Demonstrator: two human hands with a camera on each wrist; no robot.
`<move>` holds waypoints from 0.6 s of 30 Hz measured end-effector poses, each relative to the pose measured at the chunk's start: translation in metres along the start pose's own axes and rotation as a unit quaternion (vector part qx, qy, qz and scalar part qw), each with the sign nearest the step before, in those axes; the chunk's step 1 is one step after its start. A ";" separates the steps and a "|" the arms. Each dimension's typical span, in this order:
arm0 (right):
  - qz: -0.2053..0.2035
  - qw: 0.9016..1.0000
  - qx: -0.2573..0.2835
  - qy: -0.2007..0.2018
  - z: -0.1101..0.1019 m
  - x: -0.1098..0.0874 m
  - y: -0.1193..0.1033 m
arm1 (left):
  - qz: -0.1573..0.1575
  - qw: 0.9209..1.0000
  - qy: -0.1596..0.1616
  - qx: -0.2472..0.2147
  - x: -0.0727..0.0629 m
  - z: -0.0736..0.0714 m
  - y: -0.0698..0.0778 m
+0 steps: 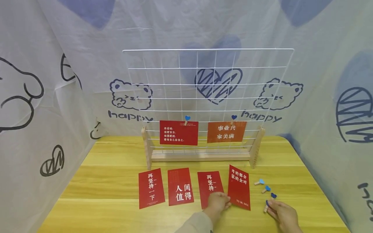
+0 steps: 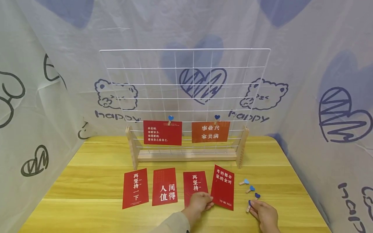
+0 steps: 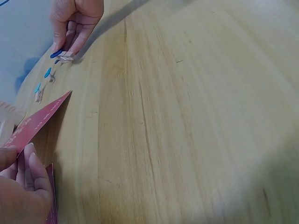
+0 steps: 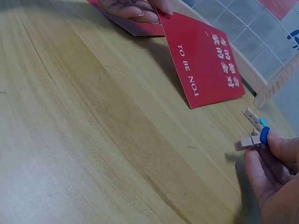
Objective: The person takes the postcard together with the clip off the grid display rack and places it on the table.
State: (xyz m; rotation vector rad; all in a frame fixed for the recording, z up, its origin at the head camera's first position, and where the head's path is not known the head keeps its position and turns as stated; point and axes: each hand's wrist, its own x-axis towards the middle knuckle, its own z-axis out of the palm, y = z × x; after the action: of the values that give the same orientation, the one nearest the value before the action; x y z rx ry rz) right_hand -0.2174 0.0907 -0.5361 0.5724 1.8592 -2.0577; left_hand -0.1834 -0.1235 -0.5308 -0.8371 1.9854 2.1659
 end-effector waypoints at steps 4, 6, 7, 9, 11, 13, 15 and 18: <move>0.004 1.000 -0.007 0.008 -0.002 0.001 0.001 | -0.004 1.000 0.006 0.001 0.002 0.004 -0.002; 0.007 1.000 -0.008 0.010 -0.003 0.002 0.002 | -0.008 1.000 0.007 0.002 0.002 0.005 -0.002; 0.006 1.000 -0.009 0.009 -0.004 0.003 0.002 | -0.010 1.000 0.008 0.003 0.002 0.006 -0.002; 0.007 1.000 -0.011 0.010 -0.005 0.003 0.003 | -0.012 1.000 0.009 0.005 0.002 0.006 -0.002; 0.009 1.000 -0.016 0.014 -0.005 0.003 0.002 | -0.015 1.000 0.009 0.010 0.002 0.007 -0.001; 0.009 1.000 -0.021 0.018 -0.006 0.004 0.002 | -0.014 1.000 0.008 0.017 0.002 0.007 -0.002; 0.010 0.999 -0.028 0.024 -0.006 0.004 0.002 | -0.013 1.000 0.007 0.025 0.002 0.007 -0.002; 0.007 0.999 -0.045 0.027 -0.006 0.005 0.001 | -0.010 0.999 0.002 0.034 0.001 0.006 -0.002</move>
State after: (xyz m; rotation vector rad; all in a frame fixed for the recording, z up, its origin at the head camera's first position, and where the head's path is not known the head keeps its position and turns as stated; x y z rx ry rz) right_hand -0.2210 0.0967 -0.5399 0.6206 1.9611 -1.9557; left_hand -0.1856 -0.1175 -0.5332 -0.8477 2.0299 2.0760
